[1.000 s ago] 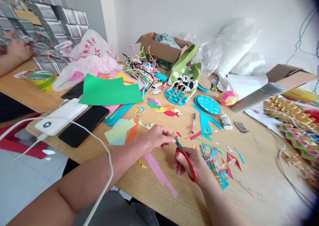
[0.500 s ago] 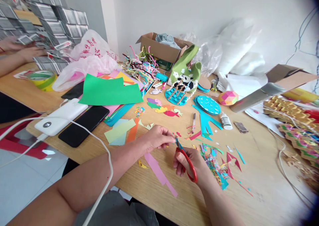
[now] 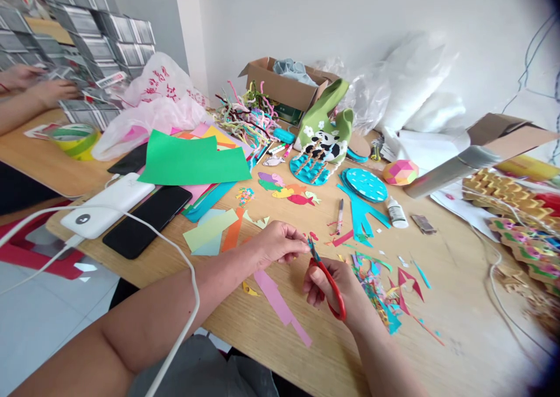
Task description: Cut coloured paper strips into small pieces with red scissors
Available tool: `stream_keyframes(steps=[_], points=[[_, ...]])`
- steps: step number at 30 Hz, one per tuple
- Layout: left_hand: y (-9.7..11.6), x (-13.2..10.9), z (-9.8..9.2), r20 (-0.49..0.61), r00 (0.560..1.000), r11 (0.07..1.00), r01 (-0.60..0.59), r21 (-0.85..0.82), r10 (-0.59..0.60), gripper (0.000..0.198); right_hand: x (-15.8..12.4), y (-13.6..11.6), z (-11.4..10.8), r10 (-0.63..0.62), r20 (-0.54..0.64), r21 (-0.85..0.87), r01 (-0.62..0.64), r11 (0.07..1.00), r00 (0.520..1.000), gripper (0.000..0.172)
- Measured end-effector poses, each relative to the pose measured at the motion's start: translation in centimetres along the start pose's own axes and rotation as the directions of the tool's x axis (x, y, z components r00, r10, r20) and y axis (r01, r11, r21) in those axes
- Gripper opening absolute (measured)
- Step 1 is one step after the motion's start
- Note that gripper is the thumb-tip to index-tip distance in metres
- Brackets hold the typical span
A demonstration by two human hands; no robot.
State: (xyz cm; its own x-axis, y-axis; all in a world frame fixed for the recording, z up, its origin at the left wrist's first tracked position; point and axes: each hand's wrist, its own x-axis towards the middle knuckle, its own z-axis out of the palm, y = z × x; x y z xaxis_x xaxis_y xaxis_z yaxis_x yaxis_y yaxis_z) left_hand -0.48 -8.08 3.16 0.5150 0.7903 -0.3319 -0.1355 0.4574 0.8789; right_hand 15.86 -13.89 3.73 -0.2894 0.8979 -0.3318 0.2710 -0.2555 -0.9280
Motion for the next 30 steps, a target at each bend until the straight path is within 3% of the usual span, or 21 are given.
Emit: stream_keyframes(steps=[15, 30], points=[[0.15, 0.04, -0.15, -0.045, 0.999, 1.000, -0.003, 0.021, 0.004, 0.016, -0.02, -0.20, -0.02, 0.050, -0.016, -0.010, -0.050, 0.999, 0.999, 0.046], [0.20, 0.02, 0.05, -0.040, 0.999, 1.000, -0.010, 0.020, 0.010, 0.017, -0.03, -0.21, -0.05, 0.010, 0.017, -0.036, -0.009, 0.999, 1.000, 0.046]])
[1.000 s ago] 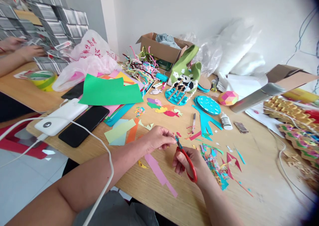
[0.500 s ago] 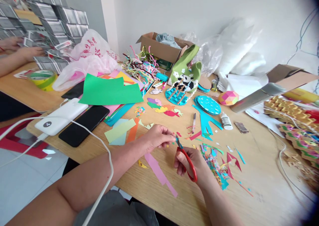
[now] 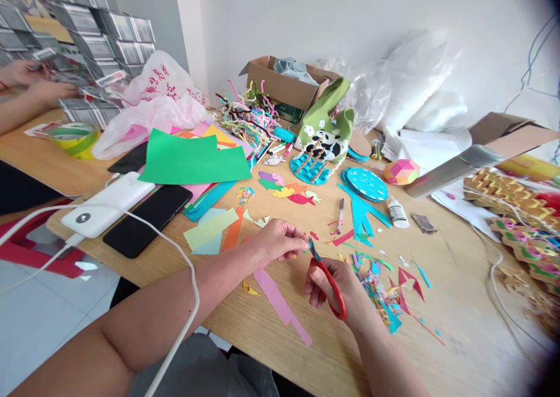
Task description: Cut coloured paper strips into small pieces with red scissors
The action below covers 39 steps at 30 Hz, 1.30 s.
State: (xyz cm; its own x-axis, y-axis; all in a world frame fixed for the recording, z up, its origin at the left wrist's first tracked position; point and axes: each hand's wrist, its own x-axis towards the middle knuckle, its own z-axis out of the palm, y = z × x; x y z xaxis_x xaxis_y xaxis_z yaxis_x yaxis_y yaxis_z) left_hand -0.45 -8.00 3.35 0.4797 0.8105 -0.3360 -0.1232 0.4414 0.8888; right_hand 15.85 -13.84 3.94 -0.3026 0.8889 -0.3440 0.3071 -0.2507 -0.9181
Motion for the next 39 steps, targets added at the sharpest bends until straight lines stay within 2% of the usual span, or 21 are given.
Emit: stream_keyframes(steps=[39], points=[[0.43, -0.18, -0.22, -0.012, 1.000, 0.998, -0.015, 0.057, 0.016, 0.017, 0.13, 0.46, -0.03, 0.035, -0.069, 0.043, -0.033, 0.999, 0.997, 0.038]])
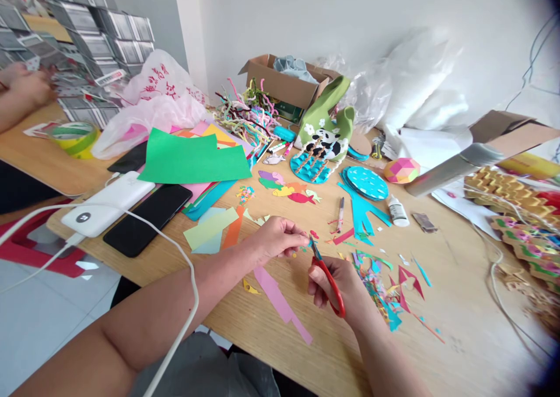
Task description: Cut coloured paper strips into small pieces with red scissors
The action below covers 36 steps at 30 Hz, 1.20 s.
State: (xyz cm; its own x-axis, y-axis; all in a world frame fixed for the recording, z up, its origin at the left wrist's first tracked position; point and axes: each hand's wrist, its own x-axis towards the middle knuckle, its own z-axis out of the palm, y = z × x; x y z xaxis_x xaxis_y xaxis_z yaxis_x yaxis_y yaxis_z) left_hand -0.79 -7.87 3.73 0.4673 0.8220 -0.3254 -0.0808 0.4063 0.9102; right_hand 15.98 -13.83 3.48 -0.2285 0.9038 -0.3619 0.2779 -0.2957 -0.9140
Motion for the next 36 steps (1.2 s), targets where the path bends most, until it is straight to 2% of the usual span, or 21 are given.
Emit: stream_keyframes(steps=[7, 10, 12, 14, 17, 19, 23, 25, 28, 31, 34, 36], points=[[0.1, 0.0, 0.1, -0.001, 1.000, 1.000, 0.004, 0.009, -0.004, 0.017, 0.0, -0.3, 0.0, 0.027, -0.059, 0.012, -0.026, 1.000, 0.998, 0.037], [-0.2, 0.2, -0.2, -0.043, 0.999, 0.993, 0.035, 0.114, -0.030, 0.015, 0.1, -0.4, -0.2, 0.010, -0.138, 0.021, -0.007, 1.000, 0.990, 0.037], [-0.6, 0.5, -0.5, -0.056, 0.998, 0.967, 0.030, 0.252, -0.016, 0.015, 0.1, -0.5, -0.4, -0.010, -0.187, 0.025, 0.015, 1.000, 0.982, 0.037], [-1.1, 0.9, -0.7, -0.064, 0.997, 0.896, -0.017, 0.443, 0.050, 0.014, 0.1, -0.6, -0.4, -0.026, -0.228, 0.025, 0.033, 0.999, 0.973, 0.037], [-1.7, 1.2, -1.0, -0.092, 0.977, 0.725, -0.078, 0.684, 0.192, 0.014, 0.0, -0.9, -0.2, -0.037, -0.277, 0.029, 0.047, 0.998, 0.960, 0.037], [-1.8, 1.2, -1.0, -0.103, 0.967, 0.639, -0.071, 0.766, 0.231, 0.015, -0.1, -1.0, -0.2, -0.045, -0.298, 0.036, 0.059, 0.998, 0.954, 0.036], [-1.5, 1.0, -1.2, -0.135, 0.959, 0.532, -0.019, 0.846, 0.249, 0.018, -0.2, -1.1, -0.4, -0.083, -0.341, 0.003, 0.089, 0.996, 0.937, 0.039], [-1.4, 1.0, -1.3, -0.170, 0.948, 0.508, 0.011, 0.861, 0.267, 0.017, -0.3, -1.2, -0.5, -0.118, -0.422, -0.031, 0.116, 0.993, 0.899, 0.041], [-1.1, 0.9, -1.3, -0.181, 0.905, 0.492, -0.036, 0.870, 0.386, 0.018, -0.5, -1.7, -0.4, -0.161, -0.586, -0.053, 0.161, 0.986, 0.794, 0.042], [-1.1, 0.8, -0.9, -0.056, 0.827, 0.411, -0.218, 0.885, 0.559, 0.021, -0.6, -2.1, -0.1, -0.177, -0.687, -0.017, 0.228, 0.973, 0.704, 0.040], [-1.1, 0.7, -0.2, 0.093, 0.784, 0.313, -0.349, 0.883, 0.614, 0.023, -0.5, -2.2, -0.2, -0.188, -0.735, 0.006, 0.283, 0.959, 0.652, 0.038], [-0.9, 0.7, 0.5, 0.197, 0.781, 0.228, -0.397, 0.889, 0.593, 0.021, -0.3, -2.0, -0.5, -0.197, -0.737, 0.008, 0.300, 0.954, 0.647, 0.037]])
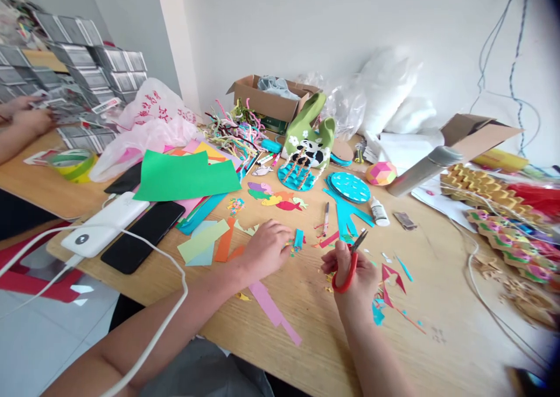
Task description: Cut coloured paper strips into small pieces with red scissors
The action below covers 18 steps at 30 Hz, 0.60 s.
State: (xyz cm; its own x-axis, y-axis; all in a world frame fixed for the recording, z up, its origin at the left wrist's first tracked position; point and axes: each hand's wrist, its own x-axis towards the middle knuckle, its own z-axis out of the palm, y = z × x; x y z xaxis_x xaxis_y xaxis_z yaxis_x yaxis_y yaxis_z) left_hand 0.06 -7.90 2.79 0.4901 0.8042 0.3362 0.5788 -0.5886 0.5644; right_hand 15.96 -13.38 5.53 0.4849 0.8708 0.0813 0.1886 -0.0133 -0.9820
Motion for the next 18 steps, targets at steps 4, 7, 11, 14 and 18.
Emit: stream_keyframes(steps=[4, 7, 11, 14, 18], points=[[1.4, 1.0, 0.1, 0.131, 0.989, 0.986, -0.087, 0.144, 0.068, 0.012, 0.4, 0.3, -0.4, 0.012, 0.023, 0.020, -0.013, 1.000, 1.000, 0.037], [2.1, 2.0, 0.3, 0.184, 0.980, 0.963, -0.125, 0.241, 0.081, 0.011, 0.4, 0.3, -0.5, 0.034, 0.026, 0.012, -0.034, 0.999, 0.999, 0.037], [2.4, 2.8, 1.1, 0.268, 0.963, 0.936, -0.131, 0.328, 0.040, 0.013, 0.4, 0.1, -0.5, 0.021, 0.051, 0.018, -0.022, 1.000, 0.998, 0.039], [2.2, 2.8, 1.9, 0.257, 0.966, 0.923, -0.124, 0.365, 0.028, 0.016, 0.5, 0.1, -0.5, 0.020, 0.057, 0.028, -0.022, 0.999, 0.998, 0.040], [1.8, 2.8, 2.8, 0.229, 0.973, 0.934, -0.100, 0.342, 0.020, 0.019, 0.7, 0.4, -0.5, 0.032, 0.064, 0.052, -0.036, 0.998, 0.997, 0.039]])
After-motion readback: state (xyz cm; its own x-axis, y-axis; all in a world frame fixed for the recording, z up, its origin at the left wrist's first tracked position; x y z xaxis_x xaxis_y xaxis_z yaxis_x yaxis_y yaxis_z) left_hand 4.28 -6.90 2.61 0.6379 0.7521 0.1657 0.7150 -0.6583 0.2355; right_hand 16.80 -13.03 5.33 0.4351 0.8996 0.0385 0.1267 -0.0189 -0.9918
